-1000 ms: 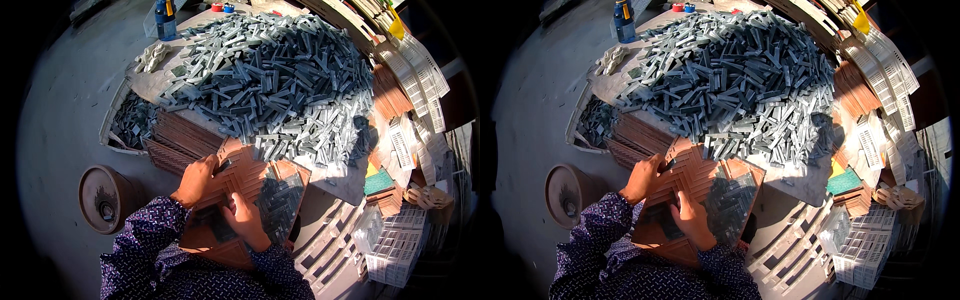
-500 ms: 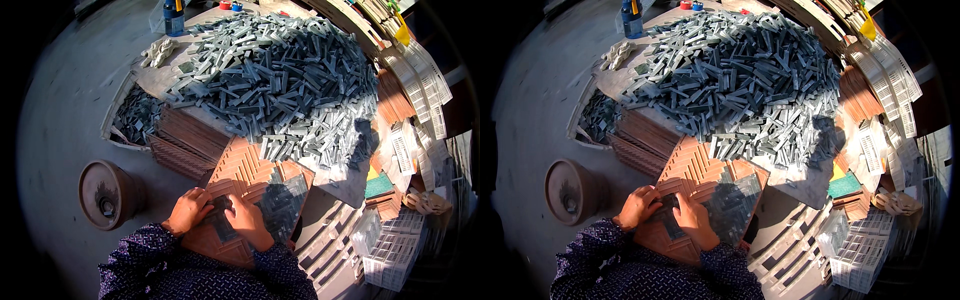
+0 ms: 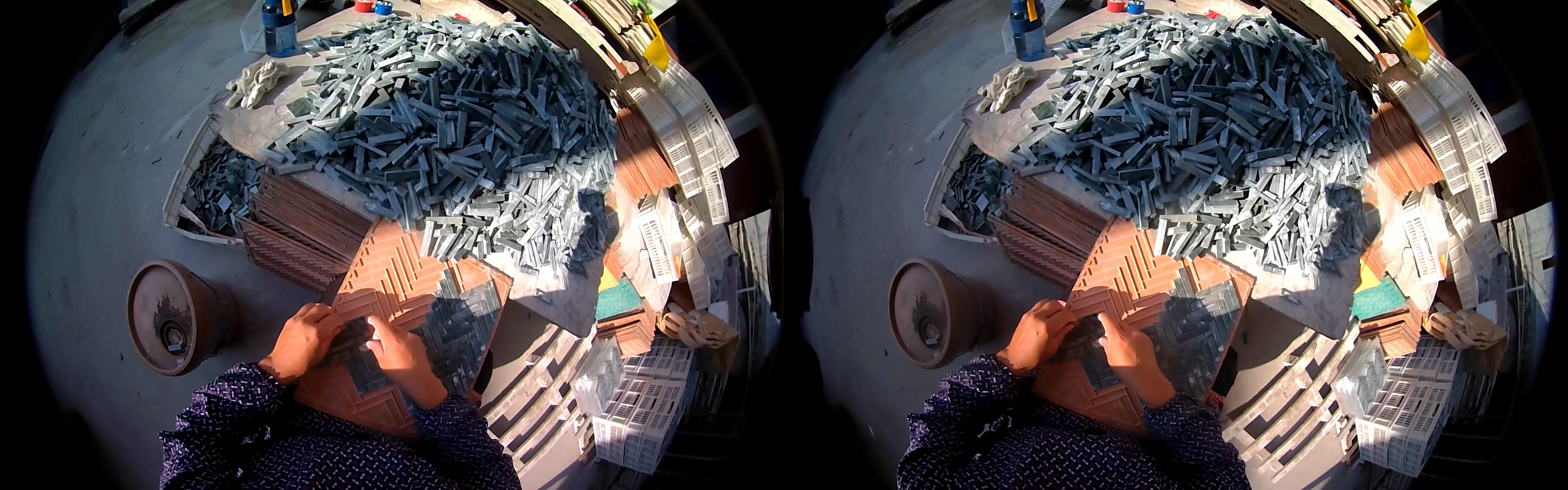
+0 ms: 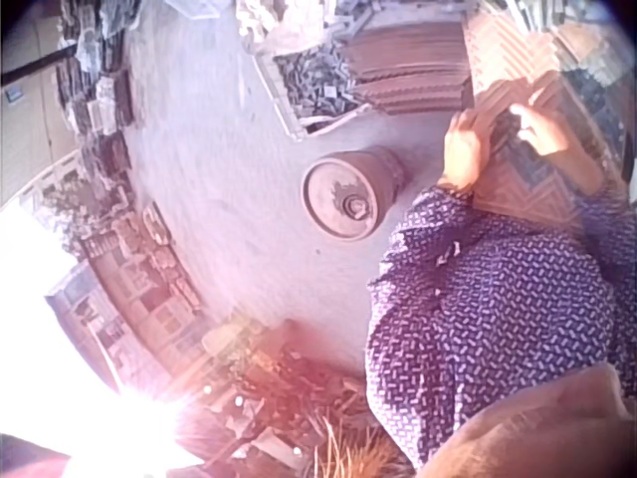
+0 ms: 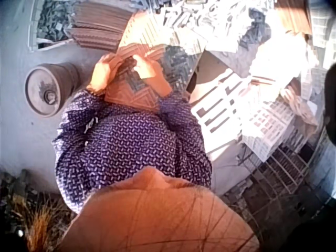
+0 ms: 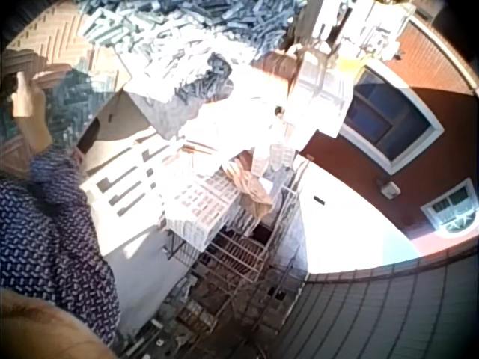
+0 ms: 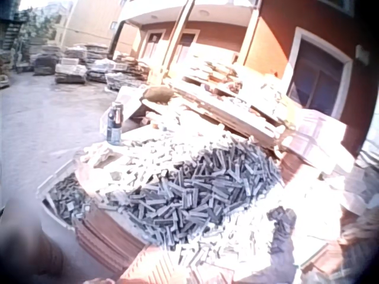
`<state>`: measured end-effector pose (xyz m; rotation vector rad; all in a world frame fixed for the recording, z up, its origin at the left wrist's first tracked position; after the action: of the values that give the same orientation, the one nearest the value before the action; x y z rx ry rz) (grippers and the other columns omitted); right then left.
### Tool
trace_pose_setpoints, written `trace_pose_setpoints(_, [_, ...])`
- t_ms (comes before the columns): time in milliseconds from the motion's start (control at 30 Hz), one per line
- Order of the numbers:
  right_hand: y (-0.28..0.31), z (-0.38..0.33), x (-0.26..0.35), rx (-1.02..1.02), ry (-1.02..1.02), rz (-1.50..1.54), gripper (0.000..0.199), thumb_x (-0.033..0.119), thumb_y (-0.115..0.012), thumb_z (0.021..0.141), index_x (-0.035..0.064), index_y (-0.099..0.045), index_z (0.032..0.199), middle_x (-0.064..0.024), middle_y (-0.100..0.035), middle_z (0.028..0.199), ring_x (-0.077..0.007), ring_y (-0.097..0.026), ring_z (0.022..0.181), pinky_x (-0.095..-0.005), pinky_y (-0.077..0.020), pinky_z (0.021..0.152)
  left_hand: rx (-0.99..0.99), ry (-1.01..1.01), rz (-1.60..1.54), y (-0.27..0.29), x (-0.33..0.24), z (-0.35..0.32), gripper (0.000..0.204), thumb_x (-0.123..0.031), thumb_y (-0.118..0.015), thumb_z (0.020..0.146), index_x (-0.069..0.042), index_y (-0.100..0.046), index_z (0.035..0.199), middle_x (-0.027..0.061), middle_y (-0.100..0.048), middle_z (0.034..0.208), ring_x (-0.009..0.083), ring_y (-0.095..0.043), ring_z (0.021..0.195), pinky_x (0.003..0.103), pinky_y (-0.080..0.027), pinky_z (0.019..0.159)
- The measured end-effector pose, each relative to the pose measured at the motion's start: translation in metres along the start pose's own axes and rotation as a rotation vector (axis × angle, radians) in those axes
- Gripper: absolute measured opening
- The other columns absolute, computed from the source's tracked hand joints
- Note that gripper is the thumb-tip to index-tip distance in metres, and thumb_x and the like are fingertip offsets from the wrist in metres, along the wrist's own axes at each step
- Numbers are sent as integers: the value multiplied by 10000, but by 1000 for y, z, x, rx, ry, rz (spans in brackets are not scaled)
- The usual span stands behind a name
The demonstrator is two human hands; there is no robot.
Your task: The person assembles small rectangular tiles into a herringbone pattern on a square board. They pick tiles from a large pile, place them one by one, and occasionally flip the board to continue the pattern.
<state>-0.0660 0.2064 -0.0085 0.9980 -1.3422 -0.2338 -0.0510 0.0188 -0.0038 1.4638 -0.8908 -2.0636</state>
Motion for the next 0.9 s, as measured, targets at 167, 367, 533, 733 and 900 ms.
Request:
trace_pose_setpoints(167, [13, 7, 1, -52, -19, 46, 351, 141, -661, 797, 46, -550, 1117, -138, -636, 849, -329, -618, 759, -405, -490, 661, 106, -15, -9, 0, 4, -8, 333, -68, -677, 721, -73, -639, 1052, 126, -605, 1015, 310, -582, 951, 402, -493, 809])
trace_pose_setpoints(367, [31, 16, 0, -170, -34, 210, 252, 130, -666, 800, 49, -588, 1026, -120, -637, 764, -301, -629, 691, -375, -483, 605, 282, -219, 270, -17, -28, -24, 597, -317, -558, 849, -27, -408, 1349, 125, -408, 1402, 251, -330, 1341, 466, -210, 1108])
trace_pose_setpoints(533, [42, 28, -6, -238, -17, 130, 159, 96, -643, 800, 29, -579, 929, -136, -629, 740, -319, -630, 695, -381, -487, 599, 444, -172, 292, -24, -36, -44, 732, -471, -520, 839, 5, -356, 1370, 136, -344, 1447, 245, -282, 1369, 489, -141, 1128])
trace_pose_setpoints(733, [58, 96, -24, -566, 45, -186, 189, 115, -641, 807, 21, -558, 948, -180, -630, 836, -363, -624, 750, -424, -495, 629, 402, -242, 339, -25, -30, -44, 728, -469, -551, 826, -13, -373, 1366, 128, -361, 1440, 240, -309, 1357, 503, -150, 1123])
trace_pose_setpoints(900, [61, 133, -33, -579, -70, -282, 217, 115, -666, 781, 8, -520, 900, -217, -619, 854, -395, -617, 760, -448, -497, 663, 286, -200, 113, -11, -28, -27, 578, -267, -658, 799, -34, -476, 1296, 134, -442, 1378, 270, -382, 1310, 507, -207, 1101])
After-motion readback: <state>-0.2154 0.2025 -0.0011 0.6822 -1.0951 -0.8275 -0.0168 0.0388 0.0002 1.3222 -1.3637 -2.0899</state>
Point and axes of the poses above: each hand's wrist, its own z-axis towards the middle knuckle, its own y-axis out of the back of the hand, x = y × z, the point moved 2 cm from there along z, towards the middle knuckle
